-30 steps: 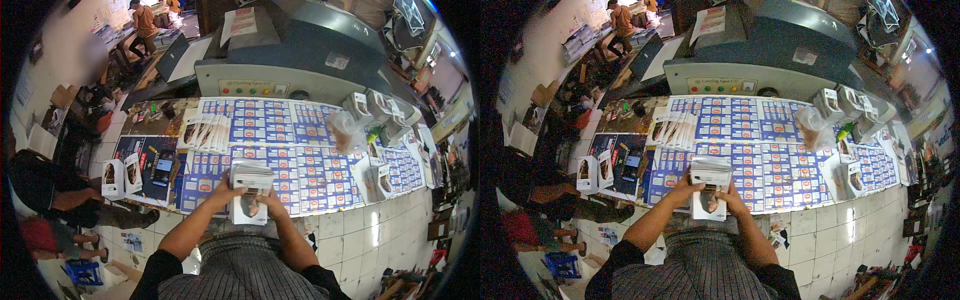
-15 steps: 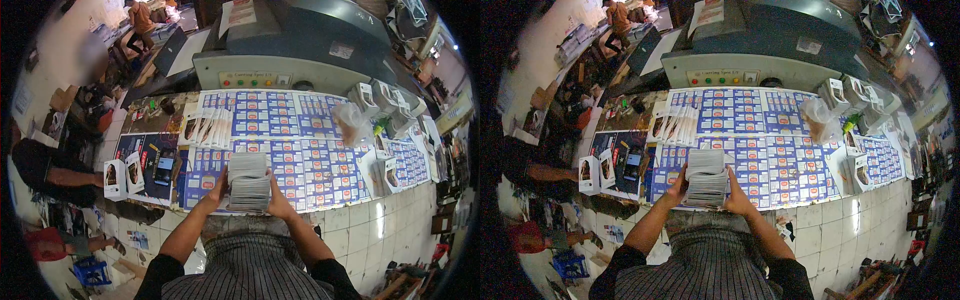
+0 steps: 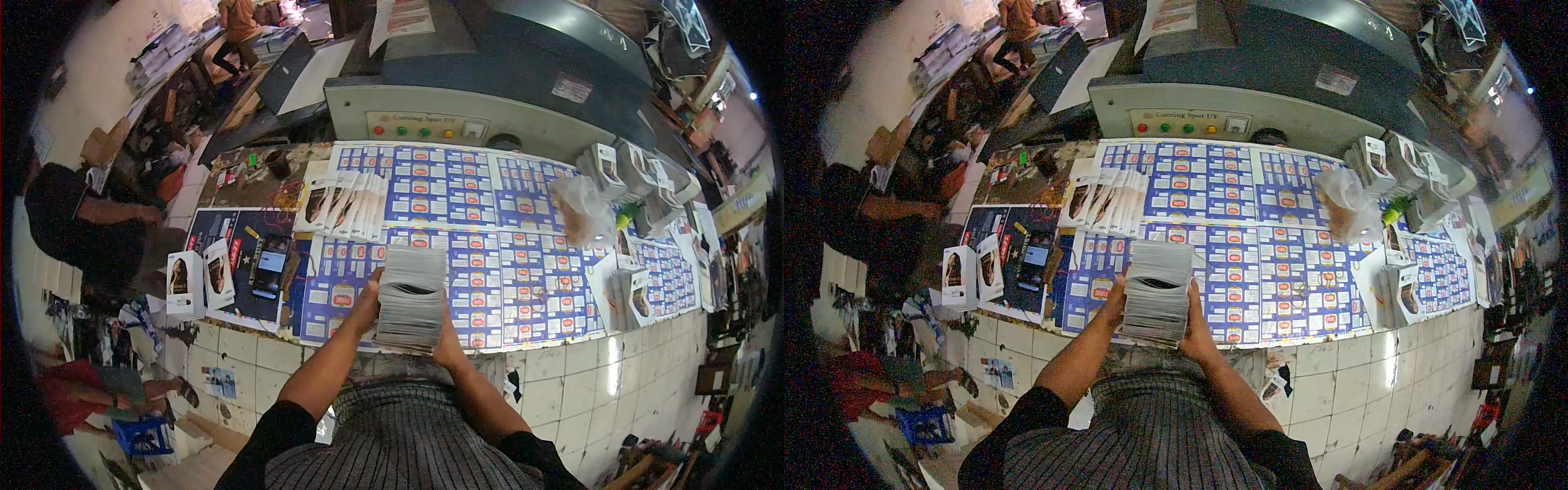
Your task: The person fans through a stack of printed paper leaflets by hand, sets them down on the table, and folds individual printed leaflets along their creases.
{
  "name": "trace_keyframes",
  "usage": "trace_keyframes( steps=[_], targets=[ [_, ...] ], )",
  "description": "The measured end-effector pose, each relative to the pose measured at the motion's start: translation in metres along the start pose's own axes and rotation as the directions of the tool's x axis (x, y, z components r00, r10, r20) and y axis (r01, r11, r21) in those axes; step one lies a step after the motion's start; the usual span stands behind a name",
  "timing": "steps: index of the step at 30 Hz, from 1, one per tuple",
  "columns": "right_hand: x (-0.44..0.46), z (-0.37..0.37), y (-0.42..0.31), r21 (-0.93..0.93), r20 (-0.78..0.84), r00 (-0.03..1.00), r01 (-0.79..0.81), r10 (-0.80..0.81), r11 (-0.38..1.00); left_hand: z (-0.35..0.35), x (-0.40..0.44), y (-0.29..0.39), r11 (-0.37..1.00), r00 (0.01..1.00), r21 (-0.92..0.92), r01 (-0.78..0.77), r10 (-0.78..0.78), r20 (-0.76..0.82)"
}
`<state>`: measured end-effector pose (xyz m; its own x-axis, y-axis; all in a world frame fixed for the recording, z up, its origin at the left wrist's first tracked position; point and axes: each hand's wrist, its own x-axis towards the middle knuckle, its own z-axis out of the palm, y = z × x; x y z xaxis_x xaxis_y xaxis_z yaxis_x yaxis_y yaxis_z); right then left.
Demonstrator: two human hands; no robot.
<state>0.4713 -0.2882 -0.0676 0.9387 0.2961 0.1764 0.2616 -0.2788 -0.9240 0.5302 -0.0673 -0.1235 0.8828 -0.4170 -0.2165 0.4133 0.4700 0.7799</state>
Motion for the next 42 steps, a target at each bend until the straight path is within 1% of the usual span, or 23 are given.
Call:
trace_keyframes(
  steps=[1, 5, 7, 11, 13, 14, 15, 17, 18, 20, 23, 24, 29, 31, 32, 33, 35, 36, 37, 39, 40, 41, 42],
  targets=[
    [0.002, -0.001, 0.000, -0.003, 0.005, 1.000, -0.007, 0.007, 1.000, 0.005, 0.004, 0.003, 0.992, 0.998, 0.115, -0.044, 0.048, -0.037],
    [-0.005, 0.003, 0.003, -0.012, 0.032, 0.998, -0.053, 0.053, 0.999, 0.028, 0.013, 0.023, 0.999, 0.981, 0.007, 0.049, -0.047, -0.190],
    [-0.004, 0.014, 0.019, -0.136, 0.075, 0.996, -0.042, 0.053, 0.990, 0.040, 0.005, 0.030, 0.997, 0.993, 0.079, 0.006, 0.004, -0.116],
    [-0.002, 0.011, 0.004, -0.098, 0.096, 0.992, -0.074, 0.083, 0.992, -0.001, -0.007, -0.009, 0.994, 0.983, -0.023, 0.102, -0.105, -0.149],
    [0.006, -0.003, -0.003, -0.041, 0.100, 0.995, 0.027, -0.023, 0.999, -0.021, -0.016, -0.012, 0.992, 0.988, -0.072, 0.101, -0.108, -0.109],
    [0.007, -0.006, 0.014, -0.168, 0.091, 0.992, 0.101, -0.087, 0.981, -0.026, -0.012, -0.014, 0.990, 0.991, -0.094, 0.109, -0.116, -0.071],
    [0.009, -0.015, 0.013, -0.199, 0.041, 0.996, 0.082, -0.075, 0.977, -0.025, -0.005, -0.019, 0.986, 0.992, -0.117, 0.122, -0.127, -0.029],
    [0.022, -0.033, 0.007, -0.088, 0.088, 0.996, -0.021, 0.028, 0.996, 0.002, -0.015, -0.008, 0.972, 0.999, -0.231, 0.040, -0.036, 0.024],
    [0.027, -0.032, 0.007, -0.103, 0.043, 0.998, -0.041, 0.045, 0.994, 0.020, -0.004, -0.009, 0.972, 0.996, -0.224, 0.074, -0.061, 0.065],
    [0.037, -0.023, 0.010, -0.069, 0.154, 0.988, 0.001, 0.009, 0.998, 0.045, 0.011, 0.002, 0.970, 0.995, -0.222, 0.096, -0.090, 0.036],
    [0.041, -0.026, 0.010, -0.044, 0.173, 0.981, 0.090, -0.082, 0.995, 0.061, 0.000, 0.016, 0.976, 0.997, -0.212, 0.047, -0.060, -0.056],
    [0.036, -0.020, 0.008, -0.085, 0.105, 0.982, 0.166, -0.157, 0.982, 0.069, -0.003, 0.020, 0.977, 0.995, -0.211, 0.027, -0.047, -0.091],
    [0.035, -0.019, 0.011, -0.182, 0.027, 0.986, 0.164, -0.162, 0.969, 0.088, -0.025, 0.048, 0.981, 0.965, -0.192, -0.033, -0.019, -0.262],
    [0.037, -0.027, -0.014, -0.243, 0.040, 0.998, -0.040, 0.052, 0.969, 0.109, -0.018, 0.065, 0.981, 0.941, -0.185, -0.062, -0.005, -0.340],
    [0.040, -0.029, -0.015, -0.237, 0.043, 0.998, -0.040, 0.051, 0.971, 0.125, -0.021, 0.083, 0.960, 0.958, -0.271, 0.073, -0.143, -0.249],
    [0.043, -0.030, -0.017, -0.189, 0.039, 0.996, -0.072, 0.081, 0.979, 0.123, -0.027, 0.086, 0.960, 0.956, -0.272, 0.070, -0.143, -0.257],
    [0.050, -0.044, -0.032, -0.142, 0.035, 0.995, -0.090, 0.096, 0.986, 0.111, -0.035, 0.098, 0.965, 0.976, -0.146, 0.218, -0.213, 0.045],
    [0.048, -0.057, -0.045, 0.145, 0.126, 0.977, -0.192, 0.175, 0.971, 0.088, -0.028, 0.079, 0.979, 0.978, 0.045, 0.197, -0.194, -0.081],
    [0.047, -0.066, -0.055, 0.404, 0.241, 0.946, -0.303, 0.219, 0.863, 0.094, -0.032, 0.067, 0.980, 0.997, 0.196, 0.046, -0.034, -0.064],
    [0.047, -0.065, -0.043, 0.416, 0.229, 0.953, -0.279, 0.197, 0.866, 0.109, -0.031, 0.052, 0.867, 0.933, 0.480, 0.133, 0.054, -0.357],
    [0.048, -0.069, -0.046, 0.311, 0.225, 0.951, -0.278, 0.214, 0.909, 0.110, -0.029, 0.055, 0.868, 0.933, 0.480, 0.126, 0.061, -0.355],
    [0.047, -0.072, -0.048, 0.204, 0.219, 0.948, -0.277, 0.232, 0.939, 0.110, -0.027, 0.058, 0.937, 0.977, 0.329, 0.120, -0.052, -0.208],
    [0.043, -0.076, -0.049, 0.207, 0.220, 0.940, -0.305, 0.259, 0.930, 0.111, -0.026, 0.060, 0.975, 0.989, 0.169, 0.144, -0.140, -0.037]
  ],
)
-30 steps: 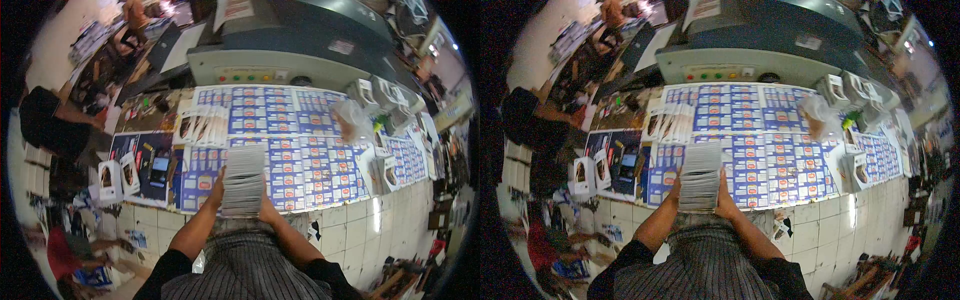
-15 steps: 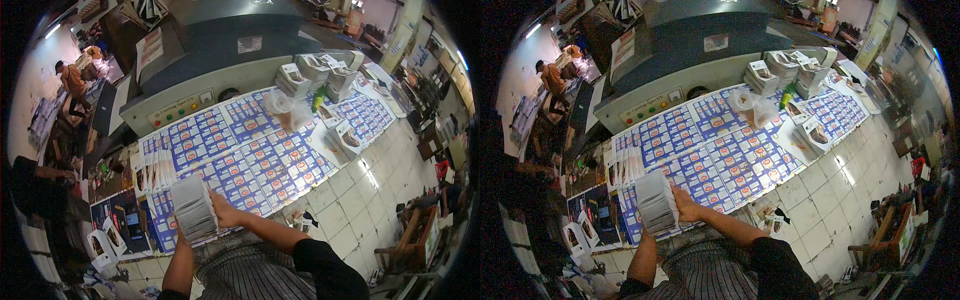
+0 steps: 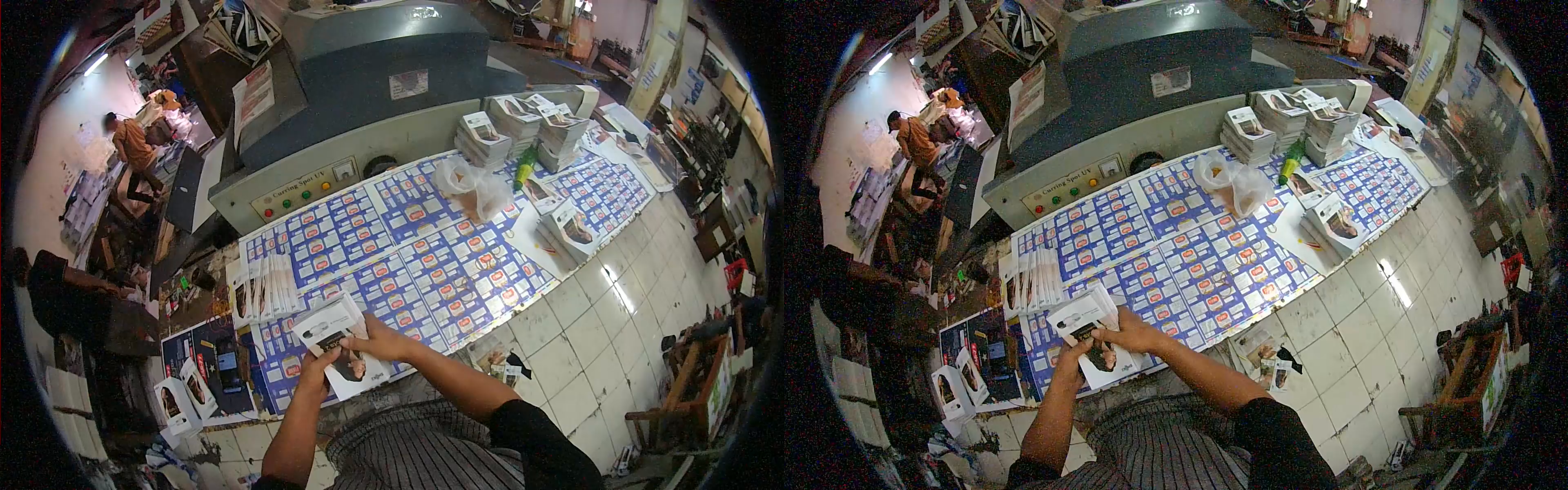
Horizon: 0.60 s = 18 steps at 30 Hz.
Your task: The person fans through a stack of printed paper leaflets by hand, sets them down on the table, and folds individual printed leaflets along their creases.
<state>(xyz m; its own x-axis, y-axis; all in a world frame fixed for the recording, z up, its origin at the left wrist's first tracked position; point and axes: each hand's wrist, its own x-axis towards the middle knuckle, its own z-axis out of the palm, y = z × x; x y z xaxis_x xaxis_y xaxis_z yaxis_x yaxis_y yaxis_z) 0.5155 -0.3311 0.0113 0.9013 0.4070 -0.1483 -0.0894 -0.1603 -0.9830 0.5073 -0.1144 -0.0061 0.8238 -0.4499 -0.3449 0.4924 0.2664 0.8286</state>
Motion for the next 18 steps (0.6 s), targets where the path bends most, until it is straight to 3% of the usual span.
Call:
trace_keyframes(
  steps=[1, 3, 4, 5, 7, 8, 9, 11, 12, 14, 17, 18],
  targets=[
    [-0.008, -0.004, -0.003, 0.000, 0.000, 1.000, 0.002, -0.002, 1.000, 0.001, 0.002, 0.000, 1.000, 1.000, 0.002, -0.001, 0.001, 0.000],
    [-0.020, -0.010, -0.004, 0.258, -0.156, 0.973, -0.126, 0.170, 0.958, 0.006, 0.003, 0.000, 0.967, 0.971, -0.254, -0.004, 0.065, 0.230],
    [-0.025, -0.010, 0.000, 0.257, -0.148, 0.974, -0.128, 0.170, 0.958, 0.016, -0.001, 0.010, 0.961, 0.971, -0.277, -0.009, 0.075, 0.228],
    [-0.033, -0.007, 0.007, 0.462, -0.171, 0.974, -0.054, 0.148, 0.885, 0.027, -0.002, 0.014, 0.960, 0.972, -0.280, -0.012, 0.077, 0.224],
    [-0.045, 0.002, 0.027, 0.779, -0.239, 0.964, 0.120, 0.116, 0.615, 0.054, 0.007, 0.020, 0.928, 0.982, -0.327, -0.176, 0.190, 0.011],
    [-0.041, 0.014, 0.044, 0.865, -0.187, 0.980, 0.195, -0.065, 0.462, 0.064, 0.013, 0.023, 0.922, 0.985, -0.353, -0.156, 0.174, 0.019],
    [-0.045, 0.025, 0.018, 0.849, -0.296, 0.953, 0.291, -0.058, 0.441, 0.076, 0.021, 0.024, 0.908, 0.983, -0.380, -0.176, 0.179, -0.029],
    [-0.042, 0.026, 0.028, 0.614, -0.468, 0.883, 0.352, -0.033, 0.706, 0.084, 0.040, 0.018, 0.923, 0.947, -0.281, -0.264, 0.192, -0.258],
    [-0.040, 0.025, 0.035, 0.616, -0.473, 0.880, 0.358, -0.033, 0.702, 0.077, 0.052, 0.010, 0.933, 0.956, -0.242, -0.268, 0.227, -0.186],
    [-0.041, 0.016, 0.035, 0.737, -0.548, 0.836, 0.500, -0.031, 0.455, 0.098, 0.059, 0.013, 0.925, 0.937, -0.188, -0.330, 0.296, -0.186],
    [-0.057, -0.003, -0.008, 0.668, -0.633, 0.768, 0.476, 0.100, 0.572, 0.123, 0.069, 0.012, 0.915, 0.916, -0.081, -0.395, 0.386, -0.115],
    [-0.059, -0.009, -0.017, 0.687, -0.657, 0.732, 0.480, 0.184, 0.545, 0.131, 0.071, 0.014, 0.924, 0.924, -0.051, -0.378, 0.373, -0.085]
  ],
)
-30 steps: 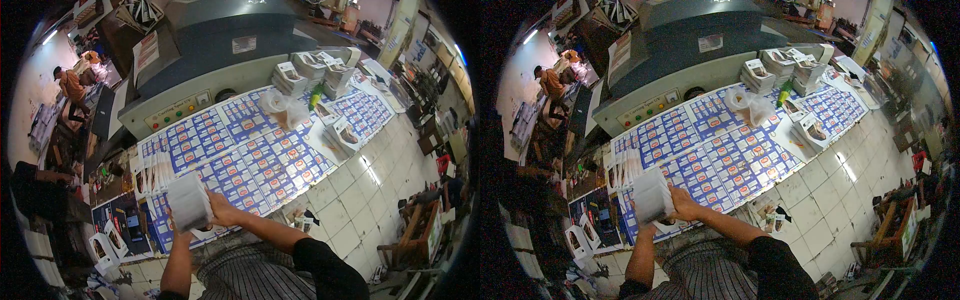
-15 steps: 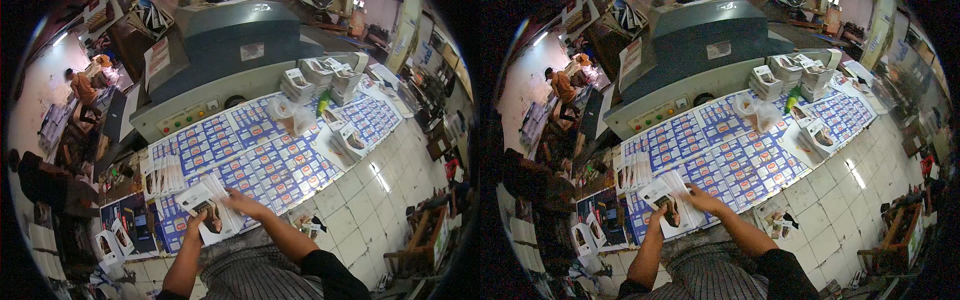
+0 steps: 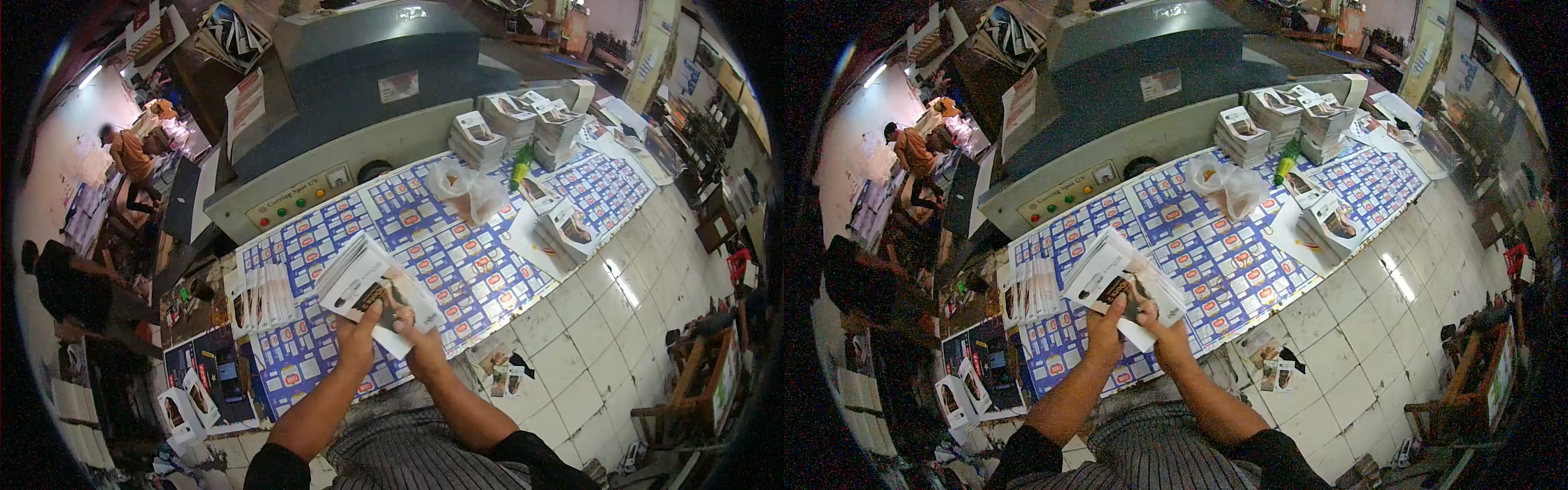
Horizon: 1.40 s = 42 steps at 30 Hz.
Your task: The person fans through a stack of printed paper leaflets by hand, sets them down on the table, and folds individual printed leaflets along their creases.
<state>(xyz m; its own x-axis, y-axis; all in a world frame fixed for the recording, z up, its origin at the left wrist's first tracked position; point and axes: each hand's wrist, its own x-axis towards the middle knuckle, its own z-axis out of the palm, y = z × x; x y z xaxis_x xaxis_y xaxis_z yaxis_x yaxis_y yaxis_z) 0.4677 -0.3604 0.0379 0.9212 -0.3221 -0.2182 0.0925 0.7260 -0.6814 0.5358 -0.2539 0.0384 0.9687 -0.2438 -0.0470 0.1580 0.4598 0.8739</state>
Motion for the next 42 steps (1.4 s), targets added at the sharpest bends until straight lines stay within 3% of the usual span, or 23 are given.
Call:
trace_keyframes(
  steps=[1, 3, 4, 7, 9, 10, 13, 14, 16, 17, 19, 21, 22, 24, 25, 27, 29, 31, 34, 35, 37, 41, 42],
  targets=[
    [0.009, -0.008, -0.002, 0.062, 0.015, 0.998, 0.068, -0.069, 0.996, 0.012, 0.002, 0.005, 0.999, 0.999, 0.032, 0.014, -0.015, 0.029],
    [0.013, -0.006, -0.028, 0.250, 0.020, 1.000, 0.012, -0.018, 0.968, 0.036, 0.005, 0.015, 0.999, 0.987, -0.024, 0.048, -0.044, 0.155],
    [0.022, -0.026, -0.017, 0.352, 0.061, 0.995, 0.048, -0.074, 0.935, 0.042, 0.010, 0.013, 0.996, 0.980, 0.026, 0.085, -0.089, 0.177],
    [0.029, -0.037, -0.050, 0.193, 0.012, 0.991, 0.128, -0.133, 0.973, 0.060, 0.028, 0.009, 0.958, 0.943, 0.181, 0.223, -0.259, 0.208],
    [0.039, -0.032, -0.082, 0.270, -0.028, 0.975, 0.219, -0.220, 0.938, 0.055, 0.042, -0.010, 0.945, 0.911, 0.303, -0.123, -0.013, 0.411],
    [0.048, -0.035, -0.096, 0.266, -0.014, 0.950, 0.304, -0.311, 0.915, 0.052, 0.047, 0.006, 0.859, 0.865, 0.463, -0.221, -0.047, 0.499],
    [0.089, -0.058, -0.169, 0.126, -0.060, 0.890, 0.456, -0.452, 0.881, 0.018, 0.030, 0.059, 0.763, 0.909, 0.632, -0.138, -0.156, 0.387],
    [0.112, -0.083, -0.192, 0.190, -0.006, 0.864, 0.496, -0.504, 0.847, -0.008, 0.020, 0.077, 0.756, 0.925, 0.644, -0.114, -0.156, 0.347],
    [0.166, -0.093, -0.251, 0.086, -0.071, 0.822, 0.570, -0.565, 0.817, -0.084, -0.004, 0.093, 0.636, 0.970, 0.745, -0.202, 0.026, 0.240],
    [0.194, -0.104, -0.274, 0.029, -0.135, 0.803, 0.589, -0.581, 0.808, -0.103, -0.018, 0.107, 0.665, 0.988, 0.731, -0.152, 0.117, 0.099],
    [0.251, -0.131, -0.307, -0.085, -0.072, 0.857, 0.504, -0.509, 0.860, -0.148, -0.039, 0.127, 0.599, 0.964, 0.791, -0.128, 0.264, -0.044],
    [0.303, -0.156, -0.306, 0.000, -0.122, 0.887, 0.449, -0.446, 0.893, -0.171, -0.052, 0.147, 0.595, 0.931, 0.803, 0.038, 0.271, -0.245],
    [0.323, -0.173, -0.298, -0.021, -0.135, 0.889, 0.439, -0.438, 0.898, -0.181, -0.059, 0.156, 0.593, 0.927, 0.804, 0.034, 0.281, -0.247],
    [0.356, -0.195, -0.277, -0.019, -0.204, 0.898, 0.395, -0.390, 0.919, -0.198, -0.070, 0.168, 0.166, 0.915, 0.974, 0.151, 0.350, -0.202],
    [0.367, -0.208, -0.263, 0.001, -0.264, 0.901, 0.356, -0.344, 0.934, -0.205, -0.079, 0.172, 0.165, 0.913, 0.974, 0.154, 0.353, -0.204],
    [0.389, -0.248, -0.242, 0.017, -0.272, 0.903, 0.349, -0.331, 0.937, -0.215, -0.101, 0.174, -0.113, 0.937, 0.983, 0.142, 0.335, -0.097],
    [0.384, -0.262, -0.232, -0.049, -0.242, 0.903, 0.354, -0.354, 0.934, -0.219, -0.126, 0.174, -0.134, 0.927, 0.965, 0.226, 0.333, -0.171],
    [0.370, -0.259, -0.230, 0.003, -0.284, 0.923, 0.272, -0.260, 0.962, -0.225, -0.143, 0.172, -0.149, 0.913, 0.940, 0.306, 0.325, -0.246],
    [0.376, -0.266, -0.237, -0.024, -0.421, 0.880, 0.232, -0.220, 0.973, -0.219, -0.143, 0.169, -0.074, 0.864, 0.900, 0.430, 0.321, -0.386],
    [0.379, -0.265, -0.238, -0.026, -0.366, 0.898, 0.254, -0.245, 0.967, -0.221, -0.140, 0.168, -0.080, 0.867, 0.900, 0.429, 0.316, -0.385],
    [0.390, -0.259, -0.237, -0.084, -0.501, 0.816, 0.286, -0.289, 0.955, -0.228, -0.134, 0.171, -0.135, 0.926, 0.948, 0.290, 0.291, -0.242],
    [0.405, -0.254, -0.236, -0.181, -0.378, 0.870, 0.266, -0.317, 0.947, -0.228, -0.127, 0.175, -0.157, 0.924, 0.944, 0.291, 0.302, -0.234],
    [0.411, -0.257, -0.243, -0.130, -0.449, 0.892, -0.007, -0.052, 0.991, -0.230, -0.123, 0.172, -0.167, 0.923, 0.938, 0.304, 0.294, -0.247]
  ],
)
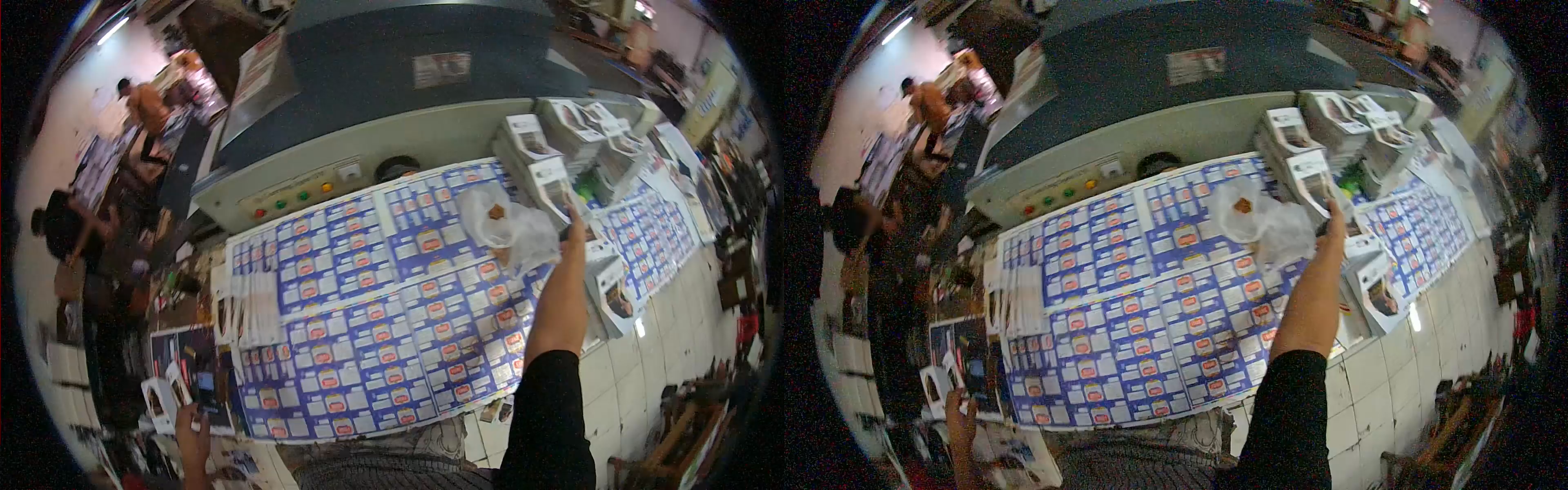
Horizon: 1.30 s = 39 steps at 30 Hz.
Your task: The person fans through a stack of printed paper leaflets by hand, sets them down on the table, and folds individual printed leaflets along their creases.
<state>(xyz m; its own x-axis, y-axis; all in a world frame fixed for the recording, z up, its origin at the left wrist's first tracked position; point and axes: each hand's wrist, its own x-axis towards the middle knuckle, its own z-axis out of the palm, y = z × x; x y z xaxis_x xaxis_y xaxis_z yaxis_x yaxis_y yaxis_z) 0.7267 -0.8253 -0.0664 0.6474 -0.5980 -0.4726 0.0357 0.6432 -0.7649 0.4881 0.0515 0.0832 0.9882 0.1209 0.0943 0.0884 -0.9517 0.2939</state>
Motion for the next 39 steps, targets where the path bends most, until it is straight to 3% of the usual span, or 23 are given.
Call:
trace_keyframes(
  steps=[1, 2, 6, 7, 11, 12, 13, 14, 15, 16, 17, 19, 21, 23, 24, 26, 27, 29, 31, 35, 37, 38, 39],
  targets=[
    [-0.003, 0.000, -0.002, -0.356, -0.253, 0.943, 0.118, -0.217, 0.927, 0.000, -0.004, -0.003, 0.999, 0.999, 0.025, 0.036, -0.036, 0.004],
    [-0.005, -0.003, -0.002, -0.372, -0.198, 0.966, 0.084, -0.167, 0.925, -0.002, -0.006, -0.004, 0.996, 1.000, 0.080, -0.029, 0.029, -0.001],
    [-0.012, -0.020, -0.009, -0.278, 0.000, 0.999, -0.033, 0.034, 0.960, -0.008, -0.008, 0.004, 0.999, 1.000, 0.029, -0.017, 0.017, 0.001],
    [-0.009, -0.027, -0.011, -0.261, 0.039, 0.996, -0.073, 0.086, 0.963, -0.014, -0.013, 0.012, 0.991, 0.989, 0.005, 0.132, -0.132, 0.062],
    [-0.011, -0.032, -0.014, -0.138, -0.001, 0.988, -0.155, 0.156, 0.978, -0.014, -0.030, -0.012, 0.987, 0.986, 0.039, 0.153, -0.155, 0.066],
    [-0.016, -0.036, -0.011, -0.201, 0.058, 0.996, -0.062, 0.075, 0.978, -0.013, -0.034, -0.016, 0.982, 0.981, 0.036, 0.183, -0.185, 0.063],
    [0.069, -0.107, -0.003, -0.516, 0.257, 0.925, 0.376, -0.280, 0.769, -0.011, -0.040, -0.025, 0.983, 0.983, 0.015, 0.180, -0.181, 0.018],
    [0.043, -0.098, 0.002, -0.613, 0.404, 0.844, 0.536, -0.353, 0.580, -0.009, -0.050, -0.035, 0.982, 0.982, 0.000, 0.188, -0.188, -0.029],
    [0.001, -0.066, -0.010, -0.274, -0.050, 0.991, 0.104, -0.122, 0.956, -0.005, -0.059, -0.047, 0.991, 0.987, 0.018, 0.135, -0.133, -0.092],
    [-0.042, -0.041, -0.015, -0.495, -0.172, 0.954, 0.132, -0.245, 0.859, -0.003, -0.069, -0.055, 0.985, 0.975, -0.005, 0.174, -0.173, -0.137],
    [0.026, -0.114, -0.014, -0.534, 0.318, 0.754, 0.644, -0.576, 0.548, -0.003, -0.075, -0.064, 0.980, 0.962, -0.032, 0.198, -0.200, -0.187],
    [0.002, -0.102, -0.017, -0.550, 0.273, 0.721, 0.660, -0.637, 0.512, 0.001, -0.088, -0.089, 0.937, 0.886, 0.006, 0.348, -0.327, -0.327],
    [-0.039, -0.116, -0.021, -0.591, 0.151, 0.633, 0.674, -0.759, 0.444, 0.016, -0.103, -0.147, 0.850, 0.703, -0.257, 0.459, -0.525, -0.480],
    [-0.088, -0.125, -0.022, -0.631, 0.019, 0.514, 0.672, -0.858, 0.389, 0.021, -0.118, -0.221, 0.607, 0.539, -0.593, 0.529, -0.780, -0.319],
    [-0.118, -0.113, -0.020, -0.653, -0.044, 0.444, 0.665, -0.895, 0.362, 0.014, -0.118, -0.232, 0.602, 0.533, -0.598, 0.530, -0.784, -0.317],
    [-0.188, -0.044, -0.008, -0.698, -0.165, 0.285, 0.643, -0.944, 0.316, -0.001, -0.114, -0.250, 0.108, 0.223, -0.834, 0.542, -0.975, 0.019],
    [-0.225, -0.034, 0.004, -0.695, -0.162, 0.283, 0.648, -0.945, 0.313, 0.001, -0.116, -0.264, 0.103, 0.221, -0.836, 0.538, -0.975, 0.022],
    [-0.282, -0.015, 0.031, -0.560, -0.073, 0.536, 0.676, -0.841, 0.479, 0.021, -0.118, -0.301, -0.152, 0.128, -0.915, 0.374, -0.969, 0.213],
    [-0.273, -0.035, 0.046, -0.544, 0.047, 0.464, 0.754, -0.884, 0.367, 0.033, -0.112, -0.323, -0.207, 0.110, -0.921, 0.331, -0.960, 0.256],
    [-0.354, -0.025, 0.074, -0.361, 0.157, 0.649, 0.739, -0.745, 0.569, 0.068, -0.103, -0.330, -0.208, 0.138, -0.905, 0.370, -0.951, 0.275],
    [-0.297, -0.092, 0.077, -0.546, 0.288, 0.691, 0.687, -0.663, 0.479, 0.087, -0.112, -0.322, -0.240, 0.185, -0.908, 0.344, -0.930, 0.316],
    [-0.312, -0.090, 0.083, -0.561, 0.297, 0.700, 0.678, -0.650, 0.474, 0.094, -0.113, -0.312, -0.257, 0.115, -0.894, 0.368, -0.941, 0.318],
    [-0.339, -0.069, 0.090, -0.579, 0.305, 0.711, 0.667, -0.634, 0.469, 0.114, -0.127, -0.318, -0.254, 0.151, -0.869, 0.424, -0.927, 0.344]
  ],
)
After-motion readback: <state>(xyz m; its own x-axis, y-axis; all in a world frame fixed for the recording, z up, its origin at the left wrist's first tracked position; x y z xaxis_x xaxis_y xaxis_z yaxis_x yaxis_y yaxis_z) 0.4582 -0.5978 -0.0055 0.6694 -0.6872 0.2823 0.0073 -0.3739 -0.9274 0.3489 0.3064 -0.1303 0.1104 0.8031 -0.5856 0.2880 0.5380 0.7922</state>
